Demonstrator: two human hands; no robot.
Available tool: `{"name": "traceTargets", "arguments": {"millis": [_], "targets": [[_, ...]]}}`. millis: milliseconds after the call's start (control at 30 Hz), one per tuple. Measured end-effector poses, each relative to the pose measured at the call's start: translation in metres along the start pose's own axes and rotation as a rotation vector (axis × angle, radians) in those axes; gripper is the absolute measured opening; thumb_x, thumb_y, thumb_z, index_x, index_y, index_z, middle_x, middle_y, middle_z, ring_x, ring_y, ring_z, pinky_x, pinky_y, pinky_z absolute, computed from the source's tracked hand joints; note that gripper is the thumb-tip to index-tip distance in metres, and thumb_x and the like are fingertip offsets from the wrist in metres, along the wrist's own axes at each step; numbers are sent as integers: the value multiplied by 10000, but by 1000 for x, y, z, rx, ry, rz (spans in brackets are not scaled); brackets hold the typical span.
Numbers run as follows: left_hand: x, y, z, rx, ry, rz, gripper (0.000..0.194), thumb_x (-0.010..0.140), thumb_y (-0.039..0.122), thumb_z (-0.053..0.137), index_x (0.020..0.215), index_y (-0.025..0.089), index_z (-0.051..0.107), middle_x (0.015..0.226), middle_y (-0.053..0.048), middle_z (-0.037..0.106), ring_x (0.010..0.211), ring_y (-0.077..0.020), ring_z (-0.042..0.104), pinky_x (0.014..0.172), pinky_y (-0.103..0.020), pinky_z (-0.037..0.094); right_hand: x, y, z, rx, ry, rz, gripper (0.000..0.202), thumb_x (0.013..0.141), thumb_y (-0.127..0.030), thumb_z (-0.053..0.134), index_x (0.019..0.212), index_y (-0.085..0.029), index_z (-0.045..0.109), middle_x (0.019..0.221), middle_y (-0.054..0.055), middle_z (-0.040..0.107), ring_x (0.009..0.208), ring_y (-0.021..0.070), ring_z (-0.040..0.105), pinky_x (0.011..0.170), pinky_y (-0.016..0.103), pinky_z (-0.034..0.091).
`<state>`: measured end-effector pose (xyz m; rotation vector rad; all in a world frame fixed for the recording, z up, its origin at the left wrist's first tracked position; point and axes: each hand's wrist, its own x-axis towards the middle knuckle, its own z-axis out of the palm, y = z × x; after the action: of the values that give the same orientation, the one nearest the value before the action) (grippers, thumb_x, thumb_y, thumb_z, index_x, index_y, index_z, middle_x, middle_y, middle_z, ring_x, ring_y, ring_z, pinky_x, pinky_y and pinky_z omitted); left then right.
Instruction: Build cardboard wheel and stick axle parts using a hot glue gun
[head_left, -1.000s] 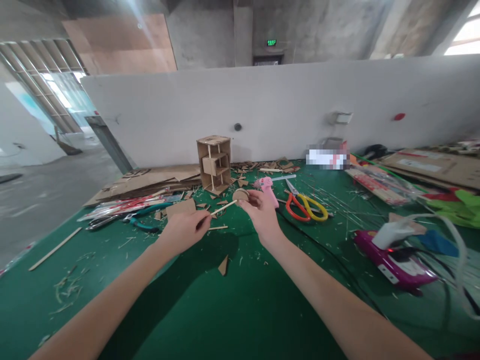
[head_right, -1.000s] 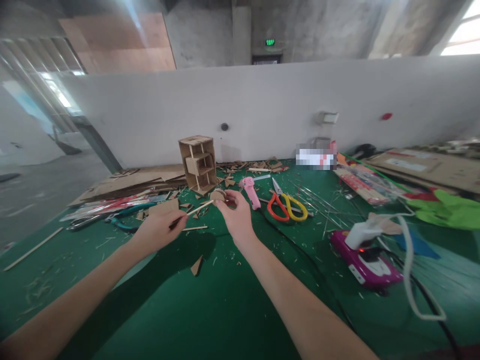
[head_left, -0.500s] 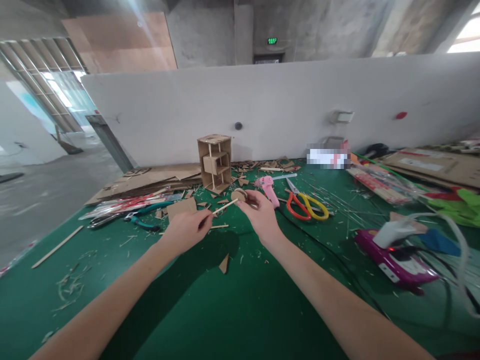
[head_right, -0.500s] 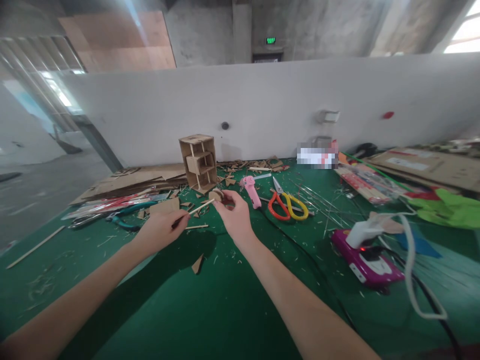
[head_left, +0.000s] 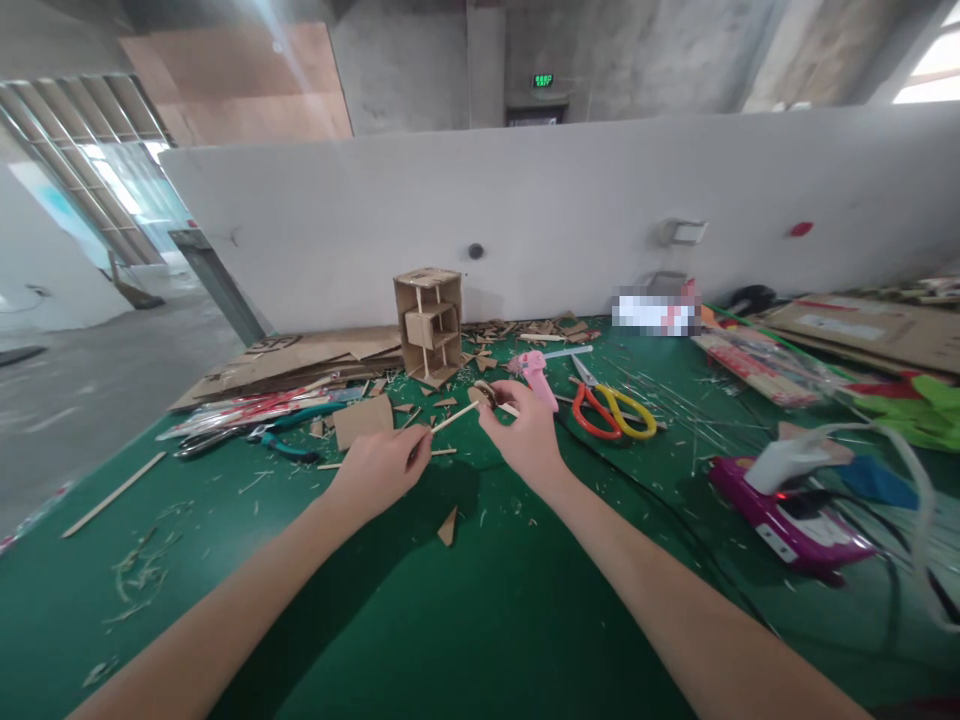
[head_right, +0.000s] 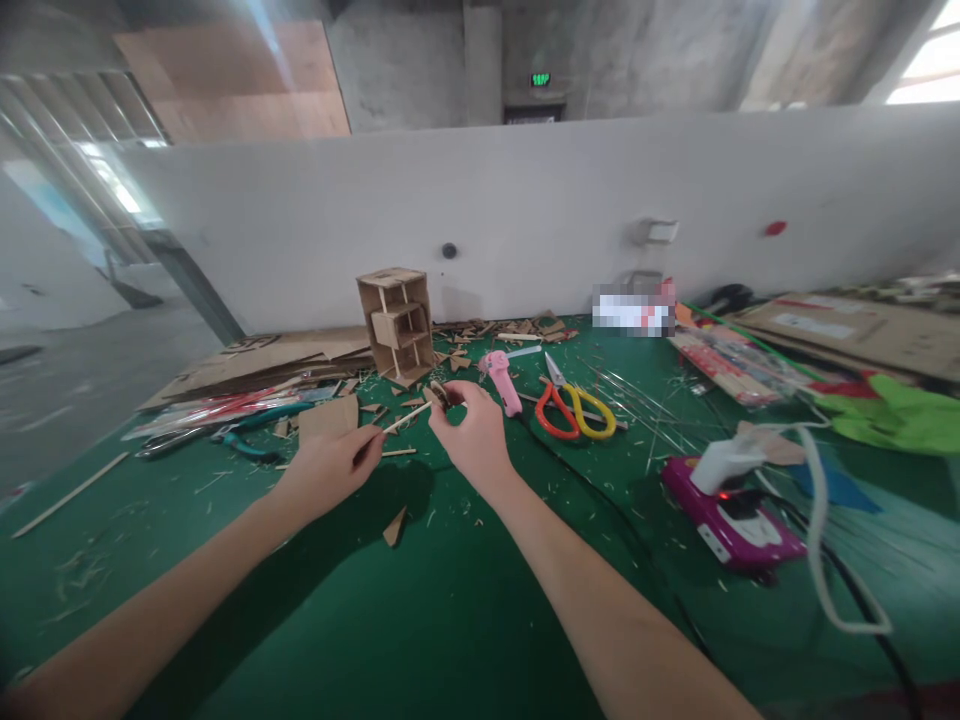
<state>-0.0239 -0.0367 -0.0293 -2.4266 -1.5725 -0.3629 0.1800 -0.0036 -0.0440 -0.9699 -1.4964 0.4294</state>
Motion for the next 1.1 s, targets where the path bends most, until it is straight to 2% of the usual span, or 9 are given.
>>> {"name": "traceTargets", "arguments": {"millis": [267,433,700,867,1000,1100], "targets": [[-1,0,1,23,-13,12,405,960,365,255,916,195,620,680,-53,662,577,-191,599,496,-263,304,1,1,-3,-105,-12,-149,168,754,-216,593,916,-239,632,853,56,628,840,238,583,784,408,487],[-1,5,0,37,-31,5,397,965,356,251,953,187,610,709,-57,682,583,-183,609,482,-260,284,0,1,-4,-134,-9,-178,174,766,-194,572,927,-233,626,871,61,633,847,234,586,793,399,491],[-5,14,1,30,-37,-29,340,958,311,285,964,191,604,771,-50,704,640,-211,643,510,-271,347,0,5,-2,-245,24,-238,176,758,-162,564,923,-180,624,852,74,642,833,223,593,771,382,516],[-6,17,1,40,-59,-42,354,963,312,261,962,182,591,778,-59,700,641,-227,643,514,-286,343,-1,6,-1,-270,29,-246,164,763,-166,565,914,-197,618,836,62,643,812,215,596,750,370,523],[-5,23,-2,-40,-100,-82,344,960,300,259,920,171,576,757,-71,684,642,-225,629,536,-291,340,-1,7,-1,-284,29,-251,172,764,-162,563,925,-187,619,838,68,640,812,215,595,749,368,523],[-3,26,-6,-220,-135,-113,345,955,294,261,854,165,565,721,-68,655,628,-197,599,556,-282,345,-1,7,-2,-284,29,-248,171,768,-160,558,926,-180,620,846,73,641,815,215,596,761,372,524]]}}
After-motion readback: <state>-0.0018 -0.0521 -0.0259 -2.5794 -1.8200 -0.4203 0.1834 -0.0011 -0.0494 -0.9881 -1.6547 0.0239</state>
